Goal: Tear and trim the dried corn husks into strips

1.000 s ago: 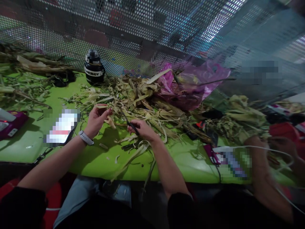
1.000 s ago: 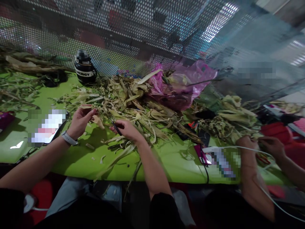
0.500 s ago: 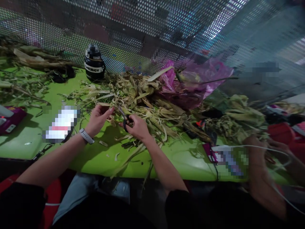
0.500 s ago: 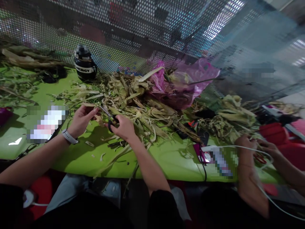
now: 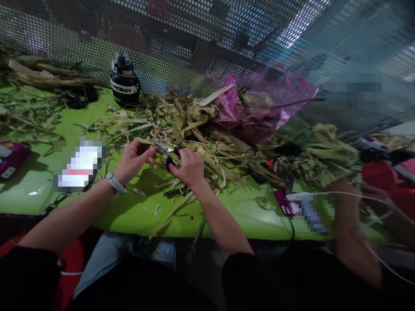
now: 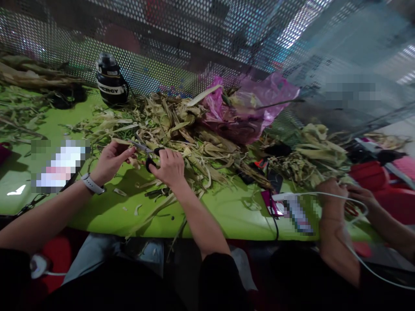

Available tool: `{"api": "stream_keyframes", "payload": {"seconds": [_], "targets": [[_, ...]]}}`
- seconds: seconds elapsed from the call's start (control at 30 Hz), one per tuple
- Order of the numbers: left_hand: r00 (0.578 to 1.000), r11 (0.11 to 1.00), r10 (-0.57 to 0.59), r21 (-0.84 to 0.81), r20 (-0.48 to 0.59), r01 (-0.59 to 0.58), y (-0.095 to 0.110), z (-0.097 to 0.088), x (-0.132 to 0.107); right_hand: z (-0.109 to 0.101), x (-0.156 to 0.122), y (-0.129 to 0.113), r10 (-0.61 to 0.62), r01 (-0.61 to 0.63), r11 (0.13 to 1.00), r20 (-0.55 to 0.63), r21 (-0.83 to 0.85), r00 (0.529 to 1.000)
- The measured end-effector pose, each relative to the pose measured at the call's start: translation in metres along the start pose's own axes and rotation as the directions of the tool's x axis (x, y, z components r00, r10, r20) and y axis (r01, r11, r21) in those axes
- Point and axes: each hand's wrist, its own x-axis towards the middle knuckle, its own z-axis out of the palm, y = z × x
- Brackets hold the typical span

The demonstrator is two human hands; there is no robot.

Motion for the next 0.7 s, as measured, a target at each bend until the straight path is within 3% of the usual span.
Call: {"api": "stream_keyframes", "payload": {"seconds": [0.1,0.33,0.53,0.7], "targets": [[1.0,1.0,-0.012,0.007,-0.006,0.012,0.0011,0.0004,-0.0001,-0.0004,-0.0003,0.0002,-0.014,0.013,1.0,-0.034,-0.024,0.999],[1.0,1.0,-0.02,0.018,0.021,0.019,0.006,0.0018,-0.0014,-0.0002,-0.0008,-0.0006,-0.014,0.014,1.0,0.033,-0.012,0.999],[1.0,1.0,-0.005,0.031,0.027,0.004,0.0033,0.0015,-0.0018,0.0029,-0.0017,0.0008,-0.016,0.015,1.0,0.018,0.012,1.0],[0.995,0.994,0.092,0.069,-0.037,-0.089,0.0037,-0.0008,0.0008,0.002,0.0,0.0007,0.064,-0.068,0.98,0.023,0.185,0.998]]}}
